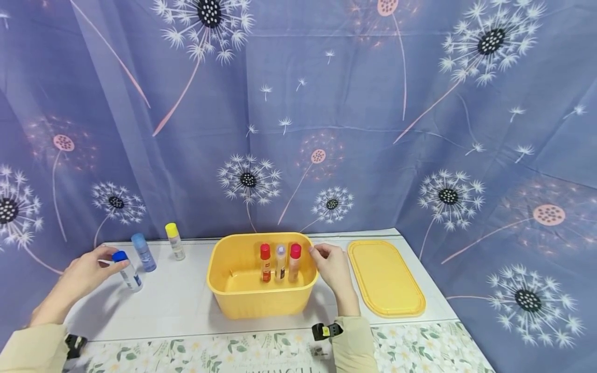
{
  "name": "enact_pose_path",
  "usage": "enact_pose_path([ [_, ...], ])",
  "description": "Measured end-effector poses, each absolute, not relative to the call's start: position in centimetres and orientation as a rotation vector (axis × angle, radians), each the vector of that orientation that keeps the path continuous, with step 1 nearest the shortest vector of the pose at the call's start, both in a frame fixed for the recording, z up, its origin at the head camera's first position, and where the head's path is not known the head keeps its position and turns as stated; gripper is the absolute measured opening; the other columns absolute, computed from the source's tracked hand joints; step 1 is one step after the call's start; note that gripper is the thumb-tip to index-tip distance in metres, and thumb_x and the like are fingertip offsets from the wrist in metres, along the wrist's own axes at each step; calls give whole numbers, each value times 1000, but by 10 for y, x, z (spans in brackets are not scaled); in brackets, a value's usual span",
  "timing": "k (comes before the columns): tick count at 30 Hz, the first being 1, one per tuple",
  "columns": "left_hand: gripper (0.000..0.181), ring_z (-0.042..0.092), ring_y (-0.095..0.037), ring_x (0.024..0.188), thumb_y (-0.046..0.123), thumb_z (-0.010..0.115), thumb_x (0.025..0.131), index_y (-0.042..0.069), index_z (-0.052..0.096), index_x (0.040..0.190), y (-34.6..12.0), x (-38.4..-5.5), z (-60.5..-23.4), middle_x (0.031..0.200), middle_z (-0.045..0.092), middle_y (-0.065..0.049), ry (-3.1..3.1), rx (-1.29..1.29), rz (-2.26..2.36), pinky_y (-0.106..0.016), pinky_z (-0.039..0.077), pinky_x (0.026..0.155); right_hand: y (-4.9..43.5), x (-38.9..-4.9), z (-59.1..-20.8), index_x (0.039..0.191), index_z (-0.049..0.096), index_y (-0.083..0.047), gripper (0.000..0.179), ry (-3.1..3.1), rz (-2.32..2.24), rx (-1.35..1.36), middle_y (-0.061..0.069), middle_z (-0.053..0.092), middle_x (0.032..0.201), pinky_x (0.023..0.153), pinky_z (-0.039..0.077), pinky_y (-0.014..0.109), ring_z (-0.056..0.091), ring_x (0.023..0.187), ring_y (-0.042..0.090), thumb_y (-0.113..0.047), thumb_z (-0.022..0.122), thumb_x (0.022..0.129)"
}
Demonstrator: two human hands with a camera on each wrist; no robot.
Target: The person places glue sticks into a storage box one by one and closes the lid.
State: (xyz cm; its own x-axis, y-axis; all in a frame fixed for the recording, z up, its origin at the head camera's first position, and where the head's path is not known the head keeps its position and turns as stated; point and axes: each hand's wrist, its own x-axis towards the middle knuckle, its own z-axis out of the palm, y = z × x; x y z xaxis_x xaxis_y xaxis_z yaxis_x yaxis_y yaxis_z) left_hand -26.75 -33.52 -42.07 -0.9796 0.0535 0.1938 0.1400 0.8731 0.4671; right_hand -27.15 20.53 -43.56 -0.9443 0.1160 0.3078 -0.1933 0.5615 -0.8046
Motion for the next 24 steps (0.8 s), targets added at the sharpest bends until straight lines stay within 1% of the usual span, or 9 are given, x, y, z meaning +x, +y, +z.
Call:
enact_pose_path([
  [4, 61, 60, -44, 94, 49, 62, 93, -6, 57, 121, -334, -269, -421, 105, 64, -26, -2875, -146, -760, -56, 45, 72, 205, -272, -435, 95, 75, -3, 18, -2466, 1322, 71, 10, 72, 83, 64, 50, 28, 63, 70, 16, -19, 68, 93],
  [10, 58, 62, -41, 89, 45, 64, 93, -8, 58, 117, -335, -268, -422, 98, 67, -23, -2895, -160, -768, -55, 46, 71, 206, -271, -437, 95, 75, -2, 19, -2475, 1331, 66, 7, 72, 82, 64, 50, 28, 63, 70, 15, -19, 68, 93],
  [13, 55, 63, -40, 87, 43, 65, 93, -7, 59, 114, -334, -268, -422, 95, 67, -22, -2888, -170, -773, -55, 46, 71, 206, -269, -437, 96, 75, -2, 18, -2477, 1339, 59, 7, 72, 82, 65, 51, 29, 64, 72, 16, -18, 68, 93],
  [16, 54, 63, -40, 87, 41, 65, 93, -8, 58, 115, -333, -269, -421, 95, 67, -22, -2889, -180, -765, -55, 46, 72, 207, -269, -436, 96, 75, -2, 19, -2474, 1339, 54, 9, 72, 84, 66, 51, 29, 65, 73, 17, -19, 68, 93],
  [20, 60, 62, -41, 88, 43, 66, 92, -11, 57, 118, -333, -272, -419, 97, 66, -24, -2896, -189, -754, -56, 47, 72, 207, -270, -436, 96, 75, -3, 20, -2468, 1324, 50, 11, 72, 85, 66, 50, 29, 65, 73, 18, -21, 68, 93],
  [24, 59, 63, -39, 85, 43, 67, 91, -10, 59, 114, -335, -270, -418, 94, 67, -22, -2910, -190, -744, -53, 47, 69, 206, -271, -437, 96, 76, -3, 20, -2477, 1319, 55, 9, 72, 84, 65, 50, 29, 63, 71, 16, -21, 68, 93],
])
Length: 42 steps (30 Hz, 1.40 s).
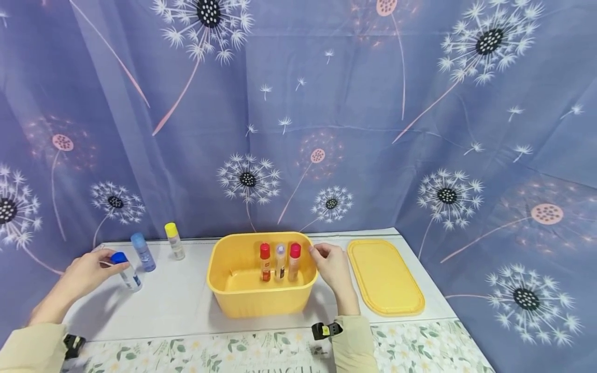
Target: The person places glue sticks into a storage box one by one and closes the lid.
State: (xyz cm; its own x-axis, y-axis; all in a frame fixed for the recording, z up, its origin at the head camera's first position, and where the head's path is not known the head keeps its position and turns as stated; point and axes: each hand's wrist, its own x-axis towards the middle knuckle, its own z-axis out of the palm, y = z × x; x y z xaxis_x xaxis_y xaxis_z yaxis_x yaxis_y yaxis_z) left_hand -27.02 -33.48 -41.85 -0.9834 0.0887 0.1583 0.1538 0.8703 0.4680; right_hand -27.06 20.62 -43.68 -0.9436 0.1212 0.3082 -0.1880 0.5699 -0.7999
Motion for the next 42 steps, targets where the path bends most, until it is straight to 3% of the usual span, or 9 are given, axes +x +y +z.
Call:
enact_pose_path([
  [12, 48, 64, -35, 79, 49, 66, 90, 3, 63, 100, -333, -263, -408, 92, 69, -17, -2911, -201, -687, -49, 47, 62, 205, -272, -436, 95, 75, -1, 20, -2460, 1328, 68, 13, 72, 84, 64, 50, 28, 64, 71, 19, -20, 68, 93],
  [17, 67, 64, -40, 85, 54, 64, 89, -7, 60, 117, -329, -260, -401, 96, 68, -20, -2921, -199, -681, -52, 48, 66, 205, -271, -437, 95, 75, -1, 20, -2469, 1328, 65, 13, 72, 85, 65, 50, 28, 66, 73, 21, -19, 67, 94],
  [22, 77, 64, -37, 86, 59, 63, 87, -7, 57, 126, -319, -258, -391, 96, 69, -16, -2912, -206, -683, -51, 48, 66, 205, -271, -436, 96, 75, -2, 21, -2469, 1352, 60, 14, 72, 86, 66, 50, 30, 67, 76, 28, -20, 67, 94],
  [28, 60, 64, -24, 78, 57, 65, 88, 4, 65, 115, -305, -255, -377, 87, 69, -2, -2879, -257, -686, -39, 47, 59, 206, -271, -438, 97, 75, -2, 22, -2480, 1338, 69, 14, 72, 87, 66, 51, 30, 66, 76, 24, -21, 67, 94],
  [42, 39, 58, -13, 67, 53, 66, 89, 15, 68, 100, -267, -247, -336, 77, 64, 7, -2840, -434, -660, -33, 43, 54, 205, -270, -437, 96, 76, -3, 20, -2471, 1329, 60, 12, 72, 84, 64, 50, 28, 64, 71, 18, -22, 68, 93],
])
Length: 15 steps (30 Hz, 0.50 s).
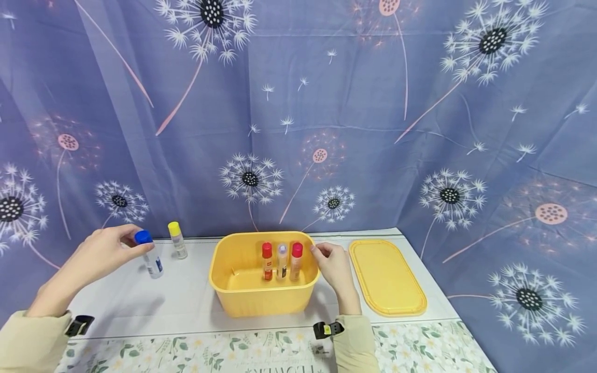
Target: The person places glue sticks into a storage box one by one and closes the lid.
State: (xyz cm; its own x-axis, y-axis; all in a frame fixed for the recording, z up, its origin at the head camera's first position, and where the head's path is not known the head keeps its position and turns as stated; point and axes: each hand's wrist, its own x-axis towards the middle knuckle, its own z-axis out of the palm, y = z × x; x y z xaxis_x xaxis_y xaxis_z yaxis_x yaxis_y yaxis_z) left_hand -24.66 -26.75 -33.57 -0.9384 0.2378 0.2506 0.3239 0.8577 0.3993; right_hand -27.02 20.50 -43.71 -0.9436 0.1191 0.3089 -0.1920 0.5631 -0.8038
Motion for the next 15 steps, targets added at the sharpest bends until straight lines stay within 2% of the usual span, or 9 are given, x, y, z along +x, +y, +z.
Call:
enact_pose_path([
  [8, 44, 60, -11, 69, 48, 69, 88, 10, 67, 110, -241, -248, -320, 81, 67, 4, -2841, -517, -647, -34, 47, 56, 206, -271, -438, 97, 75, -2, 21, -2478, 1324, 53, 12, 72, 87, 66, 50, 29, 65, 74, 19, -21, 67, 94],
  [15, 25, 59, -11, 66, 42, 70, 89, 19, 67, 96, -216, -250, -315, 77, 65, 8, -2810, -597, -707, -33, 47, 58, 206, -272, -439, 97, 75, -3, 21, -2475, 1323, 68, 13, 72, 88, 67, 50, 29, 65, 75, 20, -21, 67, 94],
])
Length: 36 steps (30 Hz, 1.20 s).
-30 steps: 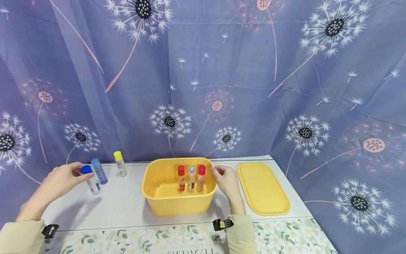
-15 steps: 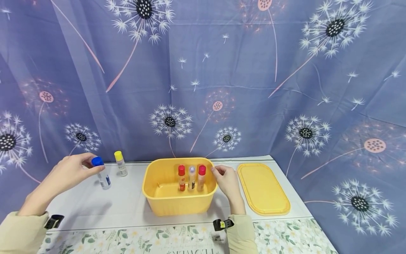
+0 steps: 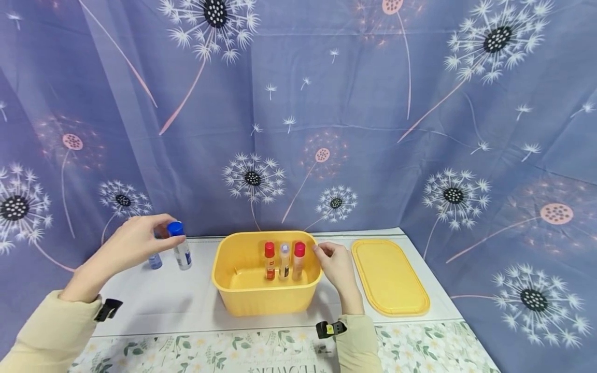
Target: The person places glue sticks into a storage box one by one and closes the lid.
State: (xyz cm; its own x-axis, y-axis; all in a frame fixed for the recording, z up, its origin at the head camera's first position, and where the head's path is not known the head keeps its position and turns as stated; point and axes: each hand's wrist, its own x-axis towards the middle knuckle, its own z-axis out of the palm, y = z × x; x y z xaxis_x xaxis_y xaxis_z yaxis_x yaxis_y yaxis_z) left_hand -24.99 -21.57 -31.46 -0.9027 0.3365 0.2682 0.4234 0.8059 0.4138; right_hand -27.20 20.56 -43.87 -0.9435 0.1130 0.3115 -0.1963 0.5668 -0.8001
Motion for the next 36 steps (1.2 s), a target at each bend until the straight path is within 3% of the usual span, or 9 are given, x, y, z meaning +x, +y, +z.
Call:
enact_pose_path([
  [12, 18, 55, -11, 59, 34, 72, 87, 18, 67, 92, -169, -261, -304, 71, 61, 10, -2759, -758, -730, -32, 45, 56, 207, -272, -438, 98, 76, -5, 20, -2498, 1314, 48, 12, 73, 89, 69, 51, 32, 65, 77, 18, -23, 68, 94],
  [30, 27, 57, -12, 66, 37, 73, 86, 15, 68, 102, -131, -282, -291, 74, 62, 7, -2842, -872, -742, -31, 48, 59, 205, -271, -437, 97, 76, -5, 19, -2486, 1310, 54, 10, 73, 88, 69, 51, 32, 66, 76, 17, -22, 68, 93],
  [36, 21, 57, -13, 67, 31, 75, 85, 15, 69, 98, -115, -294, -303, 76, 63, 5, -2903, -904, -766, -30, 48, 62, 206, -271, -437, 99, 76, -3, 21, -2492, 1321, 51, 13, 73, 89, 69, 51, 31, 68, 80, 26, -22, 67, 94],
])
